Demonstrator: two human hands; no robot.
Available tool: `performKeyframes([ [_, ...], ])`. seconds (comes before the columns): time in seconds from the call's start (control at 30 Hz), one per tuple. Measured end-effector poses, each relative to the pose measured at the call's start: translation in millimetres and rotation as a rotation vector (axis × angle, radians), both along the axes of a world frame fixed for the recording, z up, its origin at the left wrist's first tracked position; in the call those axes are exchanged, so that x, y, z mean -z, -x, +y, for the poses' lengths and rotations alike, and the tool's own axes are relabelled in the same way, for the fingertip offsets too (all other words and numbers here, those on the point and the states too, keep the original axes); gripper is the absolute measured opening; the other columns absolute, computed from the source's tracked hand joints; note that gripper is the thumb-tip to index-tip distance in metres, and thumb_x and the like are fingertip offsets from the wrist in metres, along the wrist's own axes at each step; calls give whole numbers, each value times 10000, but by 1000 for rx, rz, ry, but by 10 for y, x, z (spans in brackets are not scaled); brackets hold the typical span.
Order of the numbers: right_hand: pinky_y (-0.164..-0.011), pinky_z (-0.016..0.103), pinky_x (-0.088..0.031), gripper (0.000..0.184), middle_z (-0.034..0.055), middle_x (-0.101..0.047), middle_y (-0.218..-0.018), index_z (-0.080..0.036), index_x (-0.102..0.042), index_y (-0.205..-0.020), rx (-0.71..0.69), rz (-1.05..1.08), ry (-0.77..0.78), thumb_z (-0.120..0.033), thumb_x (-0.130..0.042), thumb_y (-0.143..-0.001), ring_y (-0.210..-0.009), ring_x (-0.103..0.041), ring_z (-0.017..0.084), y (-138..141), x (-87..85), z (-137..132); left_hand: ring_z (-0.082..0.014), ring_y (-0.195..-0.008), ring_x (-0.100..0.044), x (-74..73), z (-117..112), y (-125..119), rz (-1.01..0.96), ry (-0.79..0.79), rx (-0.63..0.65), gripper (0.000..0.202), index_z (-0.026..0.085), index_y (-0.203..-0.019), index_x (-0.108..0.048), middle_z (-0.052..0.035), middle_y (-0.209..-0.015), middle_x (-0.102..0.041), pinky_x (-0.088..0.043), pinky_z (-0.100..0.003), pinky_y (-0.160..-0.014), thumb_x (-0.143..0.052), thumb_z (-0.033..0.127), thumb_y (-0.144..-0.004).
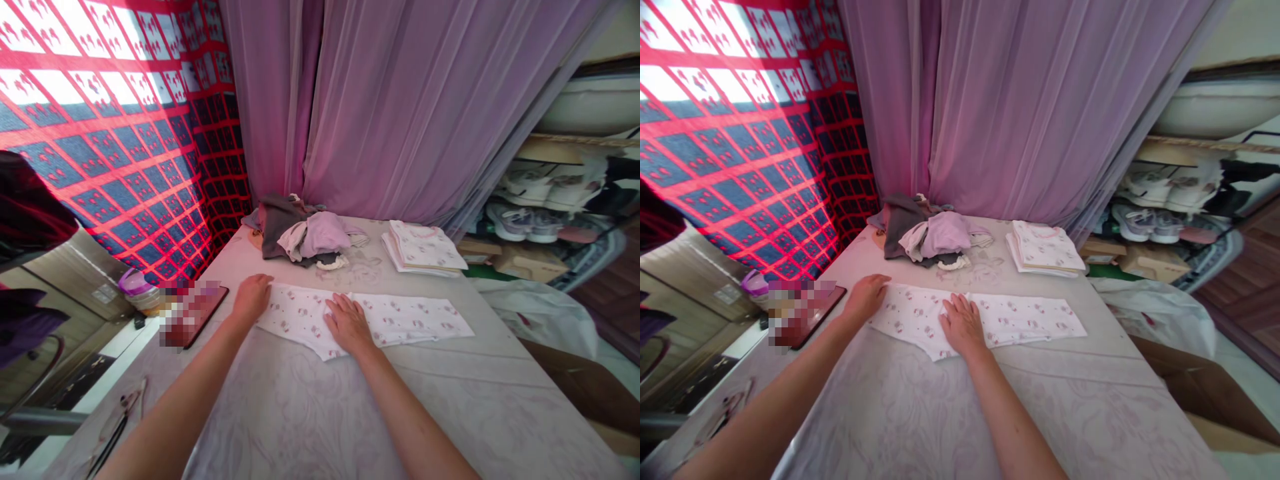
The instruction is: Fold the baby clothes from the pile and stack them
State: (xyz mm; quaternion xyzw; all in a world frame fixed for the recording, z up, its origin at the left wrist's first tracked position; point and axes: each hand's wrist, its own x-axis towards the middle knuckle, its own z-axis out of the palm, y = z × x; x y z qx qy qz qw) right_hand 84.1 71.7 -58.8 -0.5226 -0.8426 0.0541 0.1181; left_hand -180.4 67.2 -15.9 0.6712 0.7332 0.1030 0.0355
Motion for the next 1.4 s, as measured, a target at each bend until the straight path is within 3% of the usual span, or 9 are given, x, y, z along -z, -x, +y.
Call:
performKeyframes([
  [0.13, -1083, 447, -220, 416, 75, -457, -1428, -246, -539, -1295, 11, -5, 12, -365, -388, -926, -1338, -336, 233, 14, -12, 23, -233, -1040, -612, -57, 178, 329, -9, 122, -51, 344, 206, -1133, -644, -88, -1145, -664, -468, -322, -885, -491, 317, -846],
  [0.3, -1081, 451, -224, 416, 74, -458, -1426, -248, -539, -1292, 6, 2, 0, -365, -388, -923, -1333, -340, 234, 18, -9, 25, -188, -896, -657, 14, 339, 425, -10, 211, -28, 269, 244, -1002, -689, -45, -1006, -692, -485, -251, -743, -558, 339, -788],
  [0.57, -1073, 471, -239, 407, 82, -472, -1412, -244, -550, -1276, 3, 39, -3, -360, -412, -912, -1321, -359, 247, 16, -12, 28, -204, -962, -616, -81, 226, 262, 100, 176, 92, 243, 198, -1002, -609, -79, -1019, -673, -441, -303, -843, -413, 287, -888],
  [0.7, -1077, 469, -234, 400, 80, -475, -1410, -255, -554, -1272, 8, 51, 6, -358, -419, -909, -1326, -353, 239, 22, -21, 23, -235, -985, -612, -129, 212, 221, 169, 182, 51, 313, 159, -1041, -568, -137, -1050, -660, -430, -349, -855, -299, 277, -933],
  [0.87, -1088, 469, -212, 408, 74, -454, -1430, -265, -537, -1289, 22, 53, 17, -361, -414, -912, -1339, -334, 233, 28, -37, 15, -270, -955, -633, -153, 307, 267, 217, 270, -32, 281, 137, -984, -613, -166, -997, -683, -454, -375, -816, -389, 276, -889],
  [1.03, -1091, 484, -207, 421, 71, -437, -1444, -263, -522, -1302, 20, 81, 38, -380, -410, -914, -1349, -320, 240, 44, -47, 13, -290, -1142, -542, -184, 220, -143, 264, 140, -10, 381, 136, -1161, -580, -180, -1231, -590, -402, -445, -942, -352, 125, -856],
  [1.2, -1082, 418, -261, 385, 48, -496, -1397, -264, -568, -1256, -13, 172, 6, -312, -450, -892, -1318, -371, 207, 1, -84, 25, -196, -1189, -523, 105, -39, -806, 24, -40, 466, 377, 165, -1209, -594, -97, -1274, -600, -352, -327, -1059, -379, 218, -903],
  [1.3, -1024, 310, -342, 350, 33, -599, -1280, -249, -633, -1167, 9, 262, -88, -227, -430, -883, -1202, -488, 164, -312, -156, 94, -250, -1308, -419, 352, -132, -973, -1, -59, 522, 447, 171, -1287, -541, -116, -1388, -506, -315, -420, -1095, -408, 385, -917],
  [1.4, -960, 310, -389, 350, 67, -663, -1145, -203, -662, -1108, 294, 270, -178, -212, -397, -880, -1071, -559, 186, -949, -229, 183, -279, -1368, -330, 486, -158, -978, 16, -53, 509, 532, 202, -1331, -497, -114, -1453, -429, -268, -485, -1110, -429, 497, -894],
])
